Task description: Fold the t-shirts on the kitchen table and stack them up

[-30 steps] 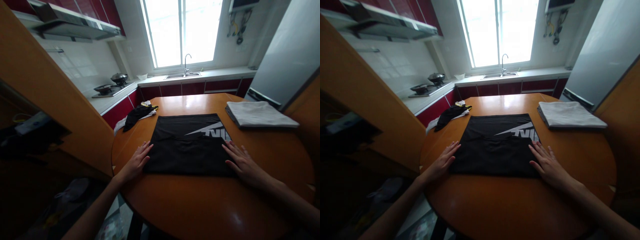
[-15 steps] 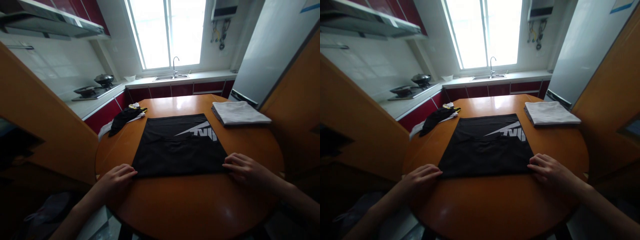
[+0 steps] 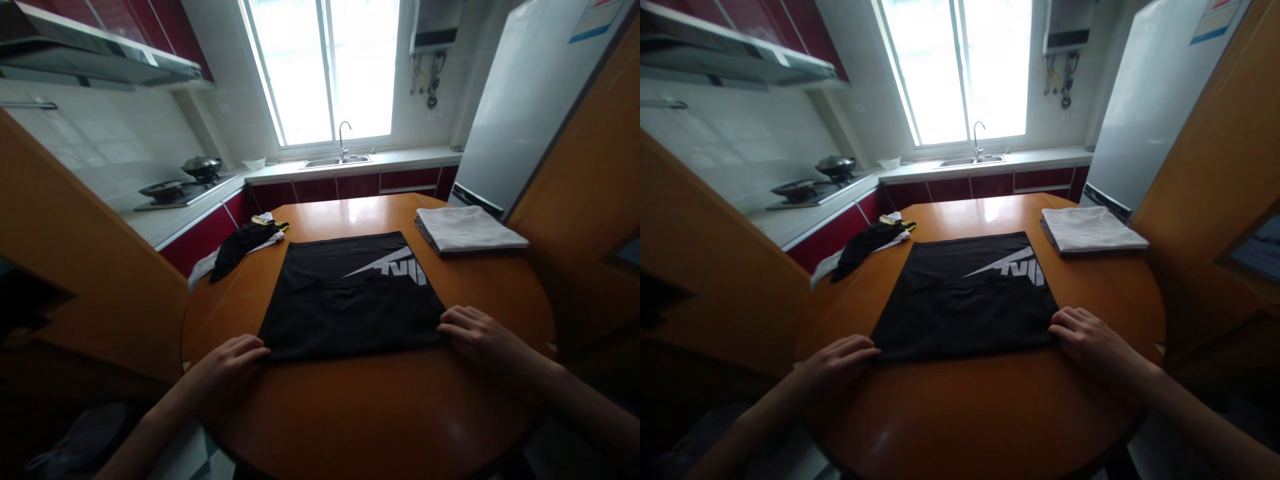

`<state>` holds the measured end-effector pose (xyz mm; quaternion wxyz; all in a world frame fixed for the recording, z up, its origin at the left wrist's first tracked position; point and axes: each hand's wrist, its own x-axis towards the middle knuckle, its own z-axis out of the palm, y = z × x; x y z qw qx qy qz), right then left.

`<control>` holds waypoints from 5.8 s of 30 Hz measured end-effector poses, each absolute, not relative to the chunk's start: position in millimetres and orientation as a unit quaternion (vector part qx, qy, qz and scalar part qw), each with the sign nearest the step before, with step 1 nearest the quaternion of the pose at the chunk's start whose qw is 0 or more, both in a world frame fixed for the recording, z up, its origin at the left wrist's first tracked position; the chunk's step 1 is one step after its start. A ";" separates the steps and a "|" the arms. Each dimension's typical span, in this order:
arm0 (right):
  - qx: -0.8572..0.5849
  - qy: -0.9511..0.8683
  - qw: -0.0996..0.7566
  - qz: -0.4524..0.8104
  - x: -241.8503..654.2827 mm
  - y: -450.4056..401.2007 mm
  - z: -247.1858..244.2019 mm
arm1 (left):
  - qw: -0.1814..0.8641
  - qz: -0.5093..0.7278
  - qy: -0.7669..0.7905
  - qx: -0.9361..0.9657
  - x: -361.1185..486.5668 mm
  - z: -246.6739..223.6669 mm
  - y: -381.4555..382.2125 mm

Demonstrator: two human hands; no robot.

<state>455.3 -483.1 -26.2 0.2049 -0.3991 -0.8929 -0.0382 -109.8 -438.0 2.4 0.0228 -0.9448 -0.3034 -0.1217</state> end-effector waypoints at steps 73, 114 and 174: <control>-0.611 -0.726 0.265 0.171 451.3 -267.3 -44.1 | -0.191 -0.233 -0.541 -0.785 -87.3 -26.0 -233.0; -0.528 -0.706 0.451 0.139 466.5 -369.0 126.7 | -0.178 -0.447 -0.506 -0.716 -95.4 141.1 -335.7; -0.575 -0.800 0.151 0.078 288.7 -352.4 -47.4 | -0.056 -0.062 -0.460 -0.884 107.4 -39.1 -321.0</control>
